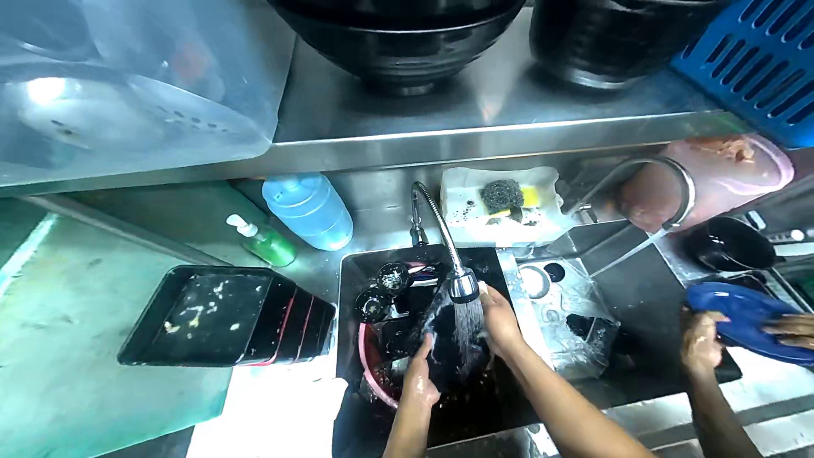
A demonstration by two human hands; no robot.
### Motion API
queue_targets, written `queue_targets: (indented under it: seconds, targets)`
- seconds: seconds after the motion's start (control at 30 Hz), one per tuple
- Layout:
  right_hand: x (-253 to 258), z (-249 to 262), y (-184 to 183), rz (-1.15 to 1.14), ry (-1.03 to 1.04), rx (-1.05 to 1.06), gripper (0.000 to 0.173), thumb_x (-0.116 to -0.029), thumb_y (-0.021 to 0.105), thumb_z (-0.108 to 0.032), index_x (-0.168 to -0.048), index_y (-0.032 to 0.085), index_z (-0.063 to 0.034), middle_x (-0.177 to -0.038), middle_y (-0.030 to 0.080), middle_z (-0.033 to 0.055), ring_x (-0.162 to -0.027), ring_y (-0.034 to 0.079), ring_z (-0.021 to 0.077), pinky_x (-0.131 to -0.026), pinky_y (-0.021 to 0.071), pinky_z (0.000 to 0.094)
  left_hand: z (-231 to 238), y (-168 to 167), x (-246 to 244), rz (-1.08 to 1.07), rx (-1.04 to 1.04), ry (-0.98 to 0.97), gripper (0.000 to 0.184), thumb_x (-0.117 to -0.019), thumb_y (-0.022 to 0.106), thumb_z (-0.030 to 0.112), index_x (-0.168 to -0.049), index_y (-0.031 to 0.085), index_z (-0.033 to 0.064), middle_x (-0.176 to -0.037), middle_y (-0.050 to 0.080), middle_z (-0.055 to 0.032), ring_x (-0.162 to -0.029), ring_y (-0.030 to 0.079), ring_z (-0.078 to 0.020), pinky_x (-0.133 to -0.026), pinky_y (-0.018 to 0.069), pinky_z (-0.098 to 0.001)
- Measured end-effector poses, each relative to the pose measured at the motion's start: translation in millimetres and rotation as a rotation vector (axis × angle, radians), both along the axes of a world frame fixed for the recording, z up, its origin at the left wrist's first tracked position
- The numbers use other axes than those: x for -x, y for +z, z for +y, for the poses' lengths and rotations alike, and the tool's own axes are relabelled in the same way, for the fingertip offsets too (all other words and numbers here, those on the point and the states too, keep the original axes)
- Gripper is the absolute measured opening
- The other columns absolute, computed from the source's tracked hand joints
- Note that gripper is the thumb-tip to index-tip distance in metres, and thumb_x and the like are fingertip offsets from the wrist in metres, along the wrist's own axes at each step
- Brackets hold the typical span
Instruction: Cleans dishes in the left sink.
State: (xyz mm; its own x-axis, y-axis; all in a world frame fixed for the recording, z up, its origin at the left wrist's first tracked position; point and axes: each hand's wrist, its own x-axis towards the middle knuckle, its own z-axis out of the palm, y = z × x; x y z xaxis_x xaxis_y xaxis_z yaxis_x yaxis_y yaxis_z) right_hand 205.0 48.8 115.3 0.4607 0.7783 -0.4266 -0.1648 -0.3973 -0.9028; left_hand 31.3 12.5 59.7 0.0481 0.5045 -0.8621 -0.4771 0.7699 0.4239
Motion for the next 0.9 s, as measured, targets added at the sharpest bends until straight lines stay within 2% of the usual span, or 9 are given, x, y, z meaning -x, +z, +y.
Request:
queue_targets:
  seconds: [0.07,0.13,0.23,0.33,0.43,0.53,0.63,0.73,0.9]
  targets:
    - [26,-12,11,0.004,-0.101,-0.107,0.043,-0.1103,0.04,-0.036,-0.136,0.059,-0.0078,-0.123,0.067,0.0124,-0.11,0.066,0.0207,-0.093,0.0562,0.0454,-2,0,-21,-0.12,0.004,-0.003,0.049,-0.1018,0.058,0.046,-0.138,0.058,0.0132,-0.126,0.068,-0.0108,-0.114,0.066,-0.0249,-0.091,0.0578,-0.0497]
    - [52,-35,6,-0.105,-0.023,-0.161,0.045,-0.11,0.038,-0.025,-0.148,0.047,-0.0021,-0.139,0.06,0.0157,-0.125,0.061,0.0195,-0.106,0.0521,0.0398,-4,8,-45,-0.291,-0.046,0.052,0.043,-0.1072,0.044,0.045,-0.128,0.059,0.0105,-0.106,0.071,-0.0109,-0.089,0.07,-0.0195,-0.071,0.0606,-0.0387]
    - [69,-67,-6,-0.261,0.167,-0.102,0.053,-0.1092,0.041,-0.023,-0.152,0.039,0.0076,-0.155,0.043,0.0269,-0.146,0.043,0.028,-0.123,0.0339,0.0398,2,55,-54,-0.309,-0.163,0.017,0.049,-0.1124,0.029,0.04,-0.14,0.052,0.0059,-0.122,0.066,-0.0128,-0.106,0.065,-0.0179,-0.089,0.0557,-0.0383]
    - [49,-51,6,-0.286,0.088,-0.132,0.051,-0.1096,0.04,-0.023,-0.154,0.039,0.0032,-0.154,0.046,0.0223,-0.142,0.048,0.025,-0.119,0.0401,0.0413,9,65,-60,-0.272,-0.014,0.025,0.044,-0.1118,0.033,0.038,-0.13,0.056,0.0055,-0.106,0.068,-0.0108,-0.091,0.066,-0.0175,-0.079,0.0561,-0.0366]
    - [5,-8,31,-0.19,-0.048,-0.174,0.055,-0.1086,0.04,-0.043,-0.153,0.046,-0.0116,-0.151,0.053,0.0077,-0.137,0.052,0.0182,-0.113,0.0455,0.046,0,63,-64,-0.349,0.155,-0.049,0.029,-0.1109,0.039,0.033,-0.115,0.053,0.0073,-0.079,0.057,-0.0071,-0.058,0.055,-0.0135,-0.051,0.0504,-0.0266]
    - [-19,14,44,0.255,-0.148,-0.041,0.043,-0.1069,0.044,-0.048,-0.137,0.057,-0.0195,-0.108,0.068,0.0028,-0.091,0.066,0.0151,-0.075,0.0565,0.0402,-8,24,-61,-0.573,0.04,-0.234,0.036,-0.11,0.04,0.04,-0.106,0.056,0.0083,-0.071,0.055,-0.005,-0.054,0.054,-0.0129,-0.051,0.05,-0.0255]
    - [0,-5,23,0.528,-0.194,0.1,0.05,-0.1087,0.035,-0.052,-0.122,0.063,-0.0128,-0.1,0.071,0.0103,-0.09,0.069,0.0235,-0.076,0.0589,0.0477,2,10,-68,-0.456,-0.052,-0.304,0.04,-0.1075,0.043,0.047,-0.117,0.059,0.012,-0.086,0.063,-0.0069,-0.069,0.061,-0.0161,-0.06,0.0542,-0.0319]
    - [22,-32,2,0.639,-0.128,0.255,0.047,-0.1116,0.025,-0.041,-0.122,0.058,-0.0092,-0.1,0.069,0.0117,-0.09,0.069,0.0237,-0.076,0.0583,0.0475,5,7,-73,-0.094,-0.069,-0.252,0.059,-0.1063,0.044,0.054,-0.148,0.047,0.0123,-0.134,0.063,-0.0142,-0.119,0.062,-0.0274,-0.098,0.0533,-0.0522]
    - [14,-44,-5,0.465,0.021,0.182,0.047,-0.1112,0.037,-0.04,-0.14,0.053,-0.0072,-0.118,0.068,0.0119,-0.107,0.067,0.0214,-0.091,0.0571,0.042,12,-13,-92,0.216,0.062,0.071,0.082,-0.0962,0.055,0.067,-0.138,0.054,-0.003,-0.131,0.061,-0.026,-0.122,0.06,-0.038,-0.1,0.051,-0.0589]
